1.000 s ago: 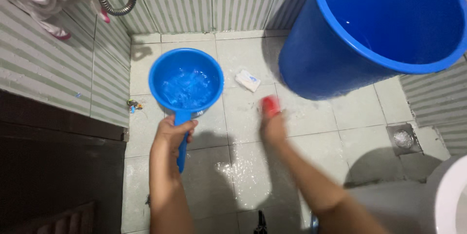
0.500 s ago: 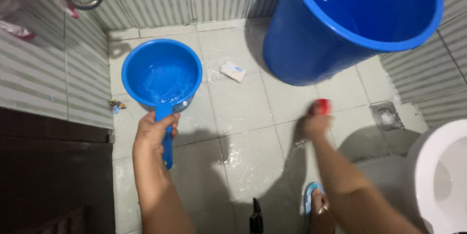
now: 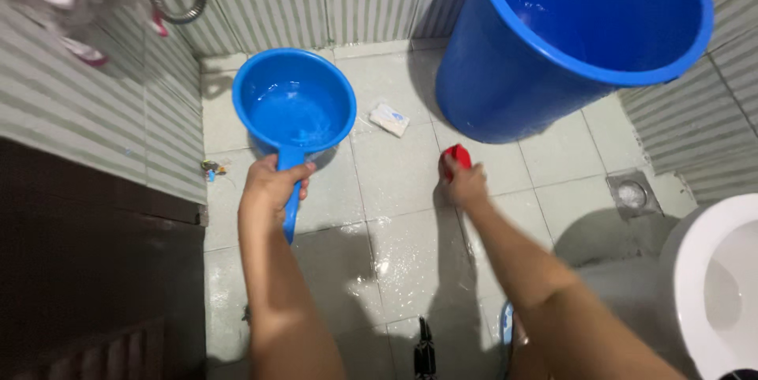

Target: The person scrubs the tiled floor of a bathroom using a red brush and a scouring pad, pouring water from a blue bucket with a blue dipper to rinse the areas.

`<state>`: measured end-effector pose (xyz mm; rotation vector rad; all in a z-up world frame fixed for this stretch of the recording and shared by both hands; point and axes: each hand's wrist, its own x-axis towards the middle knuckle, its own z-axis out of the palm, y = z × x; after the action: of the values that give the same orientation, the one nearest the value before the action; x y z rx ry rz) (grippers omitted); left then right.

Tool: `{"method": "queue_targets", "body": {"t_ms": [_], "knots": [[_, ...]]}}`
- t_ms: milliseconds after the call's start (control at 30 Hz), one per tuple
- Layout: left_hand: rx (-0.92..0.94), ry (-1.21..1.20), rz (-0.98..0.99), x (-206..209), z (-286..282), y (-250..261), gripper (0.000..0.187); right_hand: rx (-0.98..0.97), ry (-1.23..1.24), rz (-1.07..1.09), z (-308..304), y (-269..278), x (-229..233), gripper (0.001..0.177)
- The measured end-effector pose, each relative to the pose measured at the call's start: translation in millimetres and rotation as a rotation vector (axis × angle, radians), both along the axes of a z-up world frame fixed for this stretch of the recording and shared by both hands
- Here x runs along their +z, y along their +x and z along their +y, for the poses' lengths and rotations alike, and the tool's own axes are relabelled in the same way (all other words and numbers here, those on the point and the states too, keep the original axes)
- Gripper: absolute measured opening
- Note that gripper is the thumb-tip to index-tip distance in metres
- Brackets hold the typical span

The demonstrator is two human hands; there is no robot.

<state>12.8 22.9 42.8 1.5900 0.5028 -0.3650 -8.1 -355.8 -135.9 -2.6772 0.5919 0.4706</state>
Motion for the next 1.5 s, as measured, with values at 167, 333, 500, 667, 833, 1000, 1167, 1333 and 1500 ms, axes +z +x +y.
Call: {"method": "queue_targets", "body": {"t_ms": [167, 333, 500, 667, 833, 1000, 1167, 1333, 1500], "knots": [[-0.005, 0.114, -0.037, 40, -8, 19, 0.020, 0.318, 0.016, -0.271, 0, 79, 11, 0.068], [-0.159, 0.441, -0.080, 102, -7, 24, 0.023, 0.207, 0.228, -0.192, 92, 101, 66, 0.068], [-0.150, 0.935, -0.267, 127, -11, 42, 0.032, 0.228, 0.329, -0.376, 153, 132, 88, 0.055], [-0.089, 0.843, -0.347, 132, -1, 51, 0.029, 0.407, 0.176, -0.360, 177, 166, 141, 0.040], [-0.077, 0.152, -0.099, 126, 10, 73, 0.020, 0.951, 0.011, -0.293, 154, 211, 227, 0.040], [-0.058, -0.103, -0.181, 86, 10, 77, 0.017, 0.863, -0.058, -0.019, 115, 234, 257, 0.056], [-0.025, -0.080, -0.102, 75, 5, 76, 0.019, 0.902, 0.037, -0.066, 62, 258, 168, 0.070], [0.014, -0.146, -0.121, 57, -20, 77, 0.019, 0.874, 0.109, -0.224, 7, 280, 23, 0.074], [0.082, -0.216, -0.078, 38, -30, 84, 0.020, 0.788, 0.166, -0.392, 11, 261, -32, 0.067]]}}
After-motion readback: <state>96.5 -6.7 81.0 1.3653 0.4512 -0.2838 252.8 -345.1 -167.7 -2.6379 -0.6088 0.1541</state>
